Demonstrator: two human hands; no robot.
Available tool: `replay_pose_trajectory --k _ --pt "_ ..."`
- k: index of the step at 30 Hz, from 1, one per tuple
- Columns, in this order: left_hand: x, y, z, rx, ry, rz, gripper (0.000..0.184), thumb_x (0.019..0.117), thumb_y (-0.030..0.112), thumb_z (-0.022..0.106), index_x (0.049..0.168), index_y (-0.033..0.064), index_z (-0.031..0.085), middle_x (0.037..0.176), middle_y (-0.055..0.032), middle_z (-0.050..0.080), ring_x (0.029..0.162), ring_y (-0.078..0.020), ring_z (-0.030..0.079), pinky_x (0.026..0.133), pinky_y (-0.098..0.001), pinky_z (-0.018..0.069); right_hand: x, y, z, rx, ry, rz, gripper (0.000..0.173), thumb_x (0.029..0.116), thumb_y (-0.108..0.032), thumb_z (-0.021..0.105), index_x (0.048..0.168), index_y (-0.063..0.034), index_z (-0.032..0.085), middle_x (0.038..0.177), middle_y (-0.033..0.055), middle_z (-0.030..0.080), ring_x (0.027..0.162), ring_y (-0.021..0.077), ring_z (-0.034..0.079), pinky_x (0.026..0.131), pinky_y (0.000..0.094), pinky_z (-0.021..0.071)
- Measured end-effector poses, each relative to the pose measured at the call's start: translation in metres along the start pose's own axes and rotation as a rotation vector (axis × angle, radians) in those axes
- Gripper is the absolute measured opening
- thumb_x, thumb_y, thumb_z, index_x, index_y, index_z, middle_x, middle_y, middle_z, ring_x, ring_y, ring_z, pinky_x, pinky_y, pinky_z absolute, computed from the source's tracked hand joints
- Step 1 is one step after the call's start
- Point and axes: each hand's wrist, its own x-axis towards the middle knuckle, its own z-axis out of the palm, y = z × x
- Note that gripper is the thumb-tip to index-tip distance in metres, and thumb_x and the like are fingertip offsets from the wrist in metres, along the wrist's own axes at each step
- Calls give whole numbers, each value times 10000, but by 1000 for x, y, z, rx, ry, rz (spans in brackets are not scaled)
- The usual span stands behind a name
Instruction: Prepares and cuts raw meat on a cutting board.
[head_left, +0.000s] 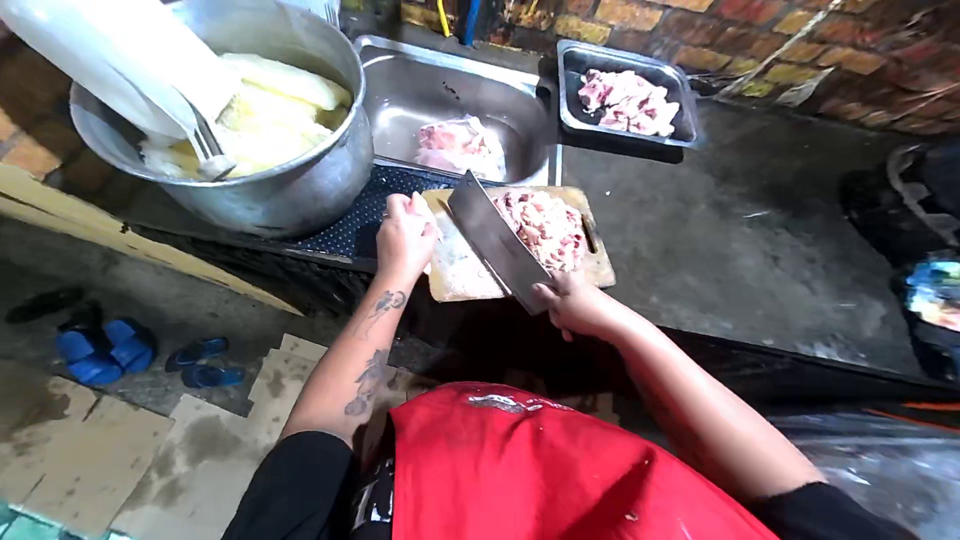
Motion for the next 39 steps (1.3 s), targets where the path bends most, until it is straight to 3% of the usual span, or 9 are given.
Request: replay_pose_trajectory --k 4,8,12,18,23,27,30,35,39 --pt "21 21 -11 312 -39 99 660 897 129 706 1508 38 473 1487 -274 495 1355 -489 494 1050 -615 470 -31 29 -10 215 138 -103 273 1121 -214 452 1237 11 555 655 30 553 471 79 551 490 239 523" --pt "29 45 10 424 -302 632 486 810 -71 675 1276 69 673 1310 -188 654 1311 -459 540 947 -647 521 -52 57 -15 289 356 -208 295 1026 -102 589 1290 17 532 738 31 602 498 54 568 493 221 527" --pt "50 49 37 478 -698 862 530 749 -114 729 1226 114 709 1283 -114 688 1320 -371 561 1079 -609 449 -66 69 -13 328 416 -192 270 1016 -83 583 1267 7 542 733 20 592 502 47 566 490 220 523" --pt "59 56 32 421 -785 779 374 756 26 784 1114 -12 686 1113 -200 694 1088 -378 661 964 -573 510 -67 74 -4 357 355 -173 247 1030 -88 572 1258 4 555 752 27 603 519 56 579 502 228 529" --pt "14 52 24 265 -475 579 422 787 80 811 1158 -38 649 1220 -247 637 1085 -396 667 915 -570 557 -51 69 3 285 347 -234 237 1036 -131 560 1231 3 568 807 64 625 547 88 591 538 280 542" --pt "-19 27 25 230 -493 465 529 837 268 859 1228 -18 648 1224 -247 652 1095 -398 668 962 -577 538 -38 53 10 178 303 -257 277 1103 -227 460 1224 -14 590 780 72 613 581 132 606 598 340 555" --pt "-34 8 26 47 -376 497 335 900 147 780 1165 -36 688 1173 -225 687 1042 -345 694 930 -511 564 -31 36 17 95 284 -258 314 1121 -271 414 1150 -20 601 762 90 611 623 193 635 646 405 565" --pt "-50 -11 41 -72 -140 541 162 840 -15 729 1001 -37 734 1069 -198 729 1006 -310 721 903 -486 590 -26 6 28 -70 335 -270 318 1116 -257 420 1144 -8 616 832 164 652 786 315 687 756 521 554" --pt "-51 6 36 3 -196 424 481 819 81 818 1264 -26 670 1294 -242 658 1174 -373 666 1007 -537 540 -22 -7 34 -185 371 -220 295 1109 -250 445 1102 -8 613 917 199 668 938 374 692 820 561 534"
